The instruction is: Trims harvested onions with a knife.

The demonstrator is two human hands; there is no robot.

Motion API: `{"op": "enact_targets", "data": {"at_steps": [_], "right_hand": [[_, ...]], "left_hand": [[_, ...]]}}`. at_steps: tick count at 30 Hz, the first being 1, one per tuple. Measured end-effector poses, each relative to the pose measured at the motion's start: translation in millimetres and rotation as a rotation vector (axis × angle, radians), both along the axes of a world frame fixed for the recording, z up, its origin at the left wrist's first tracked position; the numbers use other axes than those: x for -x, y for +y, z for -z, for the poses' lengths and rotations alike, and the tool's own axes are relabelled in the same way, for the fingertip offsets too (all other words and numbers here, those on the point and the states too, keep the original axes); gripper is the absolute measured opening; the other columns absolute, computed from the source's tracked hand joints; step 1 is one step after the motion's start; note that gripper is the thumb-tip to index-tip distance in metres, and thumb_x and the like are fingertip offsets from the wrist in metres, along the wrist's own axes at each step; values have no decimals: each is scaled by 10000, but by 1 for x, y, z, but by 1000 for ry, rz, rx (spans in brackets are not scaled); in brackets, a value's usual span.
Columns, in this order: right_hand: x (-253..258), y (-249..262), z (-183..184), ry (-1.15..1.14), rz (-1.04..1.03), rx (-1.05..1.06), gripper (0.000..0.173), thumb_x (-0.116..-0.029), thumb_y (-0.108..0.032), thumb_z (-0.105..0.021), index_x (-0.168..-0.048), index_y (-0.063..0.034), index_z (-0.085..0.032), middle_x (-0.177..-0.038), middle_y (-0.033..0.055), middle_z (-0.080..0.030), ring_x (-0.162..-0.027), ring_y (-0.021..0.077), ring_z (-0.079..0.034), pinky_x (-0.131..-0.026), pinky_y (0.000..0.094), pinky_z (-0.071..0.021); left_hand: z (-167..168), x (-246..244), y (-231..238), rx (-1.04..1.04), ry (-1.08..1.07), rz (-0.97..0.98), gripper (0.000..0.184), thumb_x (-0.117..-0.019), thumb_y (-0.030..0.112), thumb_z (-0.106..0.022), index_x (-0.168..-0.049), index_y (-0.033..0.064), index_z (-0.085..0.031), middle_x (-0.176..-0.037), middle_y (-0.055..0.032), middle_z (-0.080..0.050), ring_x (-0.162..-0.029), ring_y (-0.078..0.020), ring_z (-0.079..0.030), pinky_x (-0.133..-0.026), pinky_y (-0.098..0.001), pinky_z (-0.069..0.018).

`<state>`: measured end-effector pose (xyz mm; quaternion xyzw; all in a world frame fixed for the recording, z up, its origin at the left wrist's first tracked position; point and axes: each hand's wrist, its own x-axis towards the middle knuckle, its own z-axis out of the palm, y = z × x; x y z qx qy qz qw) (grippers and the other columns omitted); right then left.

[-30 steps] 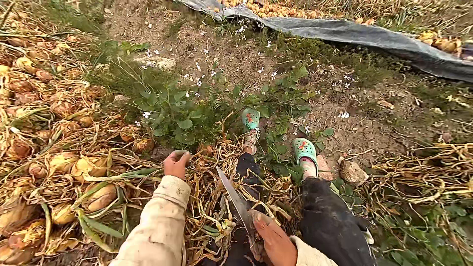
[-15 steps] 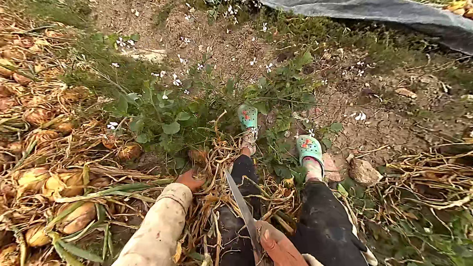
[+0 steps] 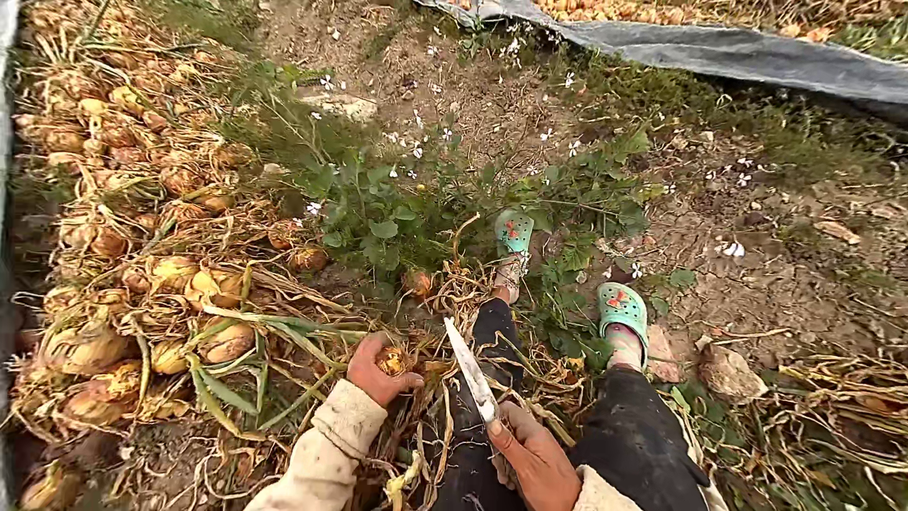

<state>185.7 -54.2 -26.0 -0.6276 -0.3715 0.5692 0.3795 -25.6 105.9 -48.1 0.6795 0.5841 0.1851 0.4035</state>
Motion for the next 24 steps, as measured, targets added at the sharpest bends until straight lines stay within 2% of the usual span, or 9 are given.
{"op": "enact_targets", "data": {"at_steps": [2,4,8,10,11,15,18,20,24], "right_hand": [[4,1,2,-67,-17,-10,332,-987,-379,-537,-1102,-73,-592,-706,-39,-565,-566,67,-567,-567,280,-524],[5,5,1,-182,-46,-39,452,-951,-457,-580,-1159,-56,-605,-750,-4,-599,-603,97,-586,-599,320,-532],[15,11,-18,-317,-109,-126,777,-781,-563,-781,-1277,7,-597,-1060,112,-707,-985,170,-686,-895,385,-563],[22,9,-22,-378,-106,-182,844,-720,-601,-812,-1271,5,-612,-1112,129,-716,-1069,198,-689,-957,413,-558],[23,7,-21,-415,-98,-214,841,-738,-621,-790,-1269,9,-624,-1122,144,-719,-1086,222,-688,-968,441,-552],[21,-1,-17,-492,-96,-309,688,-924,-603,-607,-1205,24,-650,-1053,166,-731,-1034,260,-711,-913,485,-567],[14,-4,-16,-363,-109,-276,587,-973,-477,-608,-1242,45,-616,-1015,142,-720,-926,176,-699,-868,380,-570],[9,-3,-12,-217,-115,-165,490,-999,-406,-587,-1227,28,-578,-861,72,-641,-693,118,-608,-693,325,-543],[11,-4,-6,-21,-91,-38,394,-1020,-369,-544,-1200,-19,-550,-756,-4,-550,-571,75,-531,-573,274,-504]], "left_hand": [[-21,4,-6,163,-90,71,866,-549,164,-983,-1294,25,-563,-1196,-168,-658,-1084,-256,-660,-955,-444,-544],[-31,9,-14,194,-163,196,989,-482,195,-957,-1343,45,-495,-1244,-118,-647,-1120,-205,-646,-951,-395,-550],[-44,0,-48,205,-241,377,1093,-383,300,-957,-1337,42,-491,-1218,-79,-656,-1104,-166,-653,-936,-361,-563],[-50,-12,-64,194,-158,367,1159,-324,403,-987,-1320,38,-520,-1138,-58,-698,-1052,-144,-681,-929,-357,-575],[-51,-16,-69,181,-99,354,1170,-314,467,-985,-1310,41,-544,-1109,-57,-714,-1032,-145,-691,-926,-373,-575],[-50,-18,-71,156,-55,394,1207,-292,638,-929,-1301,64,-595,-1090,-45,-724,-1030,-140,-689,-929,-389,-570],[-58,-9,-66,202,-56,532,1038,-436,516,-948,-1315,91,-595,-1134,-67,-701,-1036,-155,-677,-934,-384,-562],[-67,-7,-62,245,1,606,953,-586,386,-939,-1404,85,-554,-1230,-120,-677,-1116,-205,-664,-1000,-412,-533],[-61,-12,-75,49,66,590,863,-614,346,-904,-1368,46,-611,-1267,-160,-676,-1189,-290,-641,-1057,-464,-493]]}}
